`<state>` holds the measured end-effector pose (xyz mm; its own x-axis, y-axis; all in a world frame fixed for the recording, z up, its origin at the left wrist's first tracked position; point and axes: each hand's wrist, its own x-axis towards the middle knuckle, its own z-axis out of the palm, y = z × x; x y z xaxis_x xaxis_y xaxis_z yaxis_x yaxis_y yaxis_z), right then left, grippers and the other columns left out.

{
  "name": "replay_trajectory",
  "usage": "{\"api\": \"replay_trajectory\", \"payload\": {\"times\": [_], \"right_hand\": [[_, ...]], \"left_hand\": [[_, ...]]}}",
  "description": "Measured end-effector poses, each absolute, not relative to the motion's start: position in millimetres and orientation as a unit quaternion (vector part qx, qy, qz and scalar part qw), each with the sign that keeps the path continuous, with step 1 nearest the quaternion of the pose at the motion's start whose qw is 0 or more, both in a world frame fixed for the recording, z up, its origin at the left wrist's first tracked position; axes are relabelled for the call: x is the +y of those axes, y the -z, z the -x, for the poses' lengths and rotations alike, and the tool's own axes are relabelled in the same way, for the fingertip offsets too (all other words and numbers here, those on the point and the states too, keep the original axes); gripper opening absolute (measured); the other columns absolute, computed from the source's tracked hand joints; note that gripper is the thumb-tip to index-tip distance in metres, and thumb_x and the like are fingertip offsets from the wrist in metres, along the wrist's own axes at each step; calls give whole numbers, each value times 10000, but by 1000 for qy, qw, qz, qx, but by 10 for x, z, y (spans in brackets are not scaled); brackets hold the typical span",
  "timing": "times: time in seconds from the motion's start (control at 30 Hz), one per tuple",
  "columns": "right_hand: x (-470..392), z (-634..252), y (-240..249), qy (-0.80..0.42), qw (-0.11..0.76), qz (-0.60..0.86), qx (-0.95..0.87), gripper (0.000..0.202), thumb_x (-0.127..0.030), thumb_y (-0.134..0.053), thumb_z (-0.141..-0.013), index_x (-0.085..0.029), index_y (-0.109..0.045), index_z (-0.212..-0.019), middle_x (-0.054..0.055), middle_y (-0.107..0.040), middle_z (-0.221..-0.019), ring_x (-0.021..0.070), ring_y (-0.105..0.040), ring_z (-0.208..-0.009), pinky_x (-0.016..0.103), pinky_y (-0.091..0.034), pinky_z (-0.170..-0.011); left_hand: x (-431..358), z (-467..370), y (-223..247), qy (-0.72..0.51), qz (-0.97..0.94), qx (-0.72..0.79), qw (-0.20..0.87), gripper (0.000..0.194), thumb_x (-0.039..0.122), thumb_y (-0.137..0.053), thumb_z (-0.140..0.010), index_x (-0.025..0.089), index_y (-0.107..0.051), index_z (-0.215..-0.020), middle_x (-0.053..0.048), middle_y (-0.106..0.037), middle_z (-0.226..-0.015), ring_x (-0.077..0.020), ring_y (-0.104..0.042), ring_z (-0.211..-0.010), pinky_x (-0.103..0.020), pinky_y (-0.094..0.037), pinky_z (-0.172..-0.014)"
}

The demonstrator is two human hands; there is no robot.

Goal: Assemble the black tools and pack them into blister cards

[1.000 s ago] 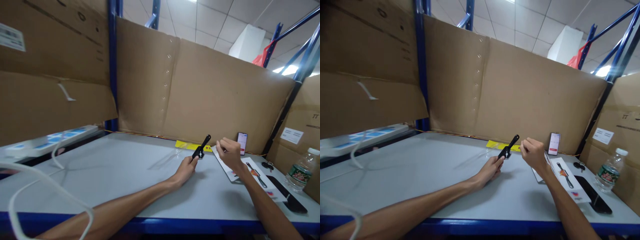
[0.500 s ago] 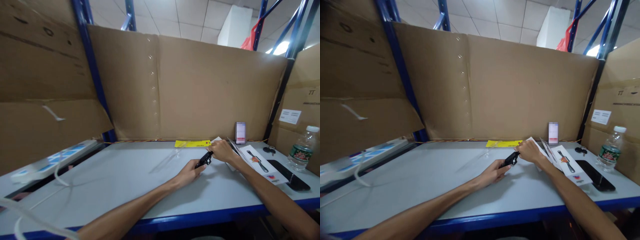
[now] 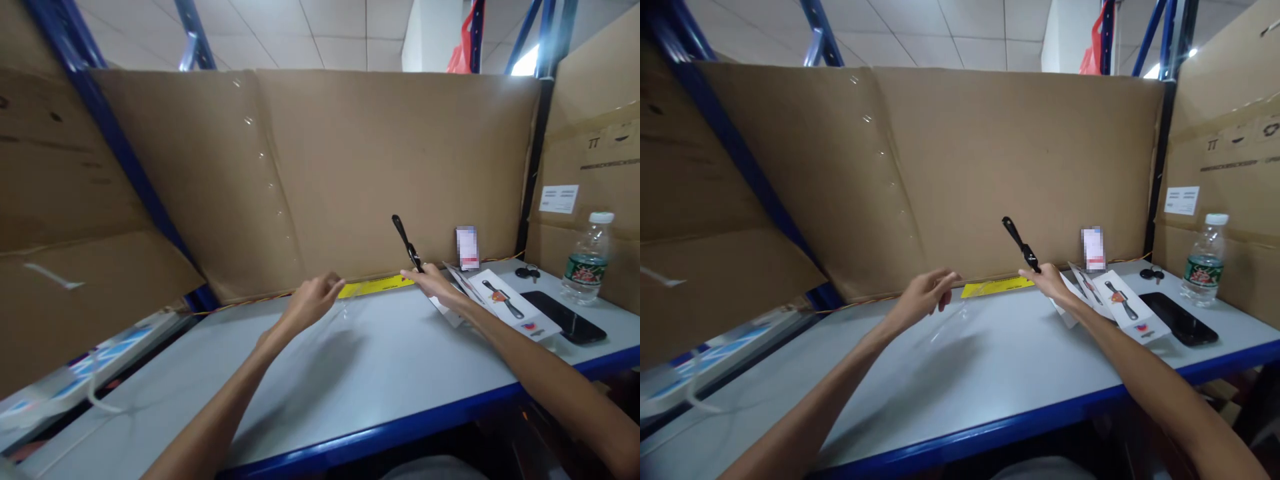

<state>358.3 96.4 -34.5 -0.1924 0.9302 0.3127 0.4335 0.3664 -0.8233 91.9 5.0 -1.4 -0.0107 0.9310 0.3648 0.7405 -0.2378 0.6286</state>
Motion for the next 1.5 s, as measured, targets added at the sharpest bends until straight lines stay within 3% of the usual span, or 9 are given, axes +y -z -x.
{"api": "replay_trajectory", "payload": {"times": [0.1,0.27,0.43,0.6,0.83,0.93,1.03,1.2,1.5], "right_hand": [[894,-3544,360,-473,434,386,-662,442,-562,-683,-762,-209,-445,-642,-103,-279,-451,59,-222,-406,232,-140,-414],[747,-3440,359,-548,429,365,-619,467,-494,-739,-730,-221,-364,-679,-118,-282,-500,36,-197,-408,214,-95,-409],[698,-3354,428,-583,416,367,-593,409,-450,-724,-755,-216,-389,-723,-122,-297,-510,34,-216,-397,200,-109,-396],[692,-3339,440,-578,405,386,-594,303,-350,-657,-796,-205,-404,-713,-110,-335,-511,33,-238,-387,193,-112,-395],[695,-3283,460,-446,412,405,-684,137,-270,-578,-809,-177,-539,-716,-92,-343,-466,73,-284,-409,218,-184,-428],[647,-3233,476,-331,422,405,-741,114,-226,-566,-816,-173,-582,-717,-36,-499,-548,112,-446,-524,221,-278,-501],[553,-3199,483,-229,428,411,-771,72,-177,-561,-825,-171,-605,-768,21,-633,-709,159,-561,-691,236,-343,-601],[393,-3156,510,-210,422,410,-781,236,-112,-582,-774,-181,-575,-1000,-13,-627,-699,159,-564,-649,234,-336,-593],[327,-3116,495,-247,504,391,-729,172,-204,-598,-752,-215,-546,-916,-19,-634,-727,171,-582,-648,255,-386,-622]], "left_hand": [[210,-739,215,-191,-677,711,-17,412,538,-525,-865,200,-629,-1076,-111,-708,-820,-278,-666,-808,-298,-424,-644],[223,-687,550,-83,-672,735,14,601,676,-424,-856,168,-601,-1124,-231,-694,-1060,-394,-649,-1003,-398,-448,-762],[215,-717,603,-192,-666,716,81,520,582,-635,-759,193,-565,-1097,-114,-695,-857,-299,-678,-807,-330,-463,-673],[265,-717,596,-357,-612,616,344,371,431,-725,-703,202,-465,-836,60,-520,-591,-156,-592,-490,-280,-497,-491],[129,-1021,556,-520,-470,516,493,284,202,-631,-802,178,-444,-1015,-76,-690,-808,-224,-721,-638,-387,-594,-649],[75,-1162,587,-546,-447,486,515,332,141,-586,-828,153,-460,-1135,-92,-699,-850,-219,-726,-671,-394,-595,-712],[30,-1273,632,-562,-434,436,553,340,240,-596,-884,157,-467,-1188,-100,-695,-879,-224,-730,-713,-394,-591,-733],[-22,-1422,671,-561,-405,378,615,379,402,-568,-926,183,-451,-1214,-112,-692,-927,-242,-733,-791,-404,-585,-776],[-12,-1442,681,-619,-392,386,560,374,316,-507,-962,244,-389,-1309,-47,-644,-886,-187,-716,-679,-362,-594,-687]]}}
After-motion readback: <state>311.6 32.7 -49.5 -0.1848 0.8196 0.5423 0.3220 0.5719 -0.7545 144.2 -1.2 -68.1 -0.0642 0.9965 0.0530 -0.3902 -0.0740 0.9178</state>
